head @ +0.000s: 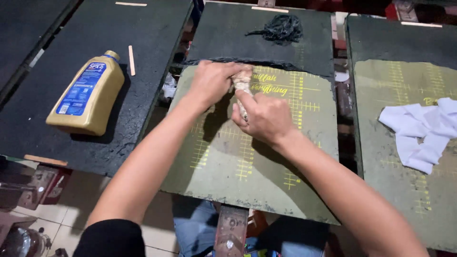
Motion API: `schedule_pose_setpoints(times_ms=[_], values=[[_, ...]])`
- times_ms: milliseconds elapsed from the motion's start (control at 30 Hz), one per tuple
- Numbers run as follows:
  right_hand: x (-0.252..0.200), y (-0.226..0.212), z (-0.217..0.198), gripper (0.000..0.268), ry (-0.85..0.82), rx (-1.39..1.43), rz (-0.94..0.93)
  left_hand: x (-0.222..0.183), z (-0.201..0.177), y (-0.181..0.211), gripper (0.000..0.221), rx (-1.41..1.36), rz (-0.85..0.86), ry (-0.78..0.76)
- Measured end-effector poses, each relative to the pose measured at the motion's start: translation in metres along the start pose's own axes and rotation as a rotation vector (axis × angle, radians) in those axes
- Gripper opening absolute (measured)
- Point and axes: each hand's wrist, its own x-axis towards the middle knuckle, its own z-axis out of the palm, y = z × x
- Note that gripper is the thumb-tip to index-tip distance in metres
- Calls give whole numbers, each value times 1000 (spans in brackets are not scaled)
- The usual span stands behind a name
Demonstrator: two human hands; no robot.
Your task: The person is using a small metal scraper to remove residue, likely dried adhesive or ink, from a screen printing platen.
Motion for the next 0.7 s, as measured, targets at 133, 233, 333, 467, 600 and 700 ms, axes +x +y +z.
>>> schedule_pose_setpoints(times_ms=[133, 233, 333, 467, 600, 700], values=[[4, -22, 8, 36, -67, 114, -2, -24, 51, -46, 42, 218, -27, -29], [6, -28, 28, 36, -133, 104, 25, -26, 81, -69, 41, 152, -61, -73], [11, -28, 46, 37, -132, 89, 21, -20, 85, -78, 44, 13, -66, -74], [18, -23, 54, 36, -145, 137, 20, -13, 63, -69, 32, 78, -11, -15], [14, -26, 53, 35, -171, 178, 30, -14, 62, -67, 30, 122, -29, -18], [4, -29, 48, 32, -71, 41, -31, -15, 70, -67, 28, 133, -39, -6]])
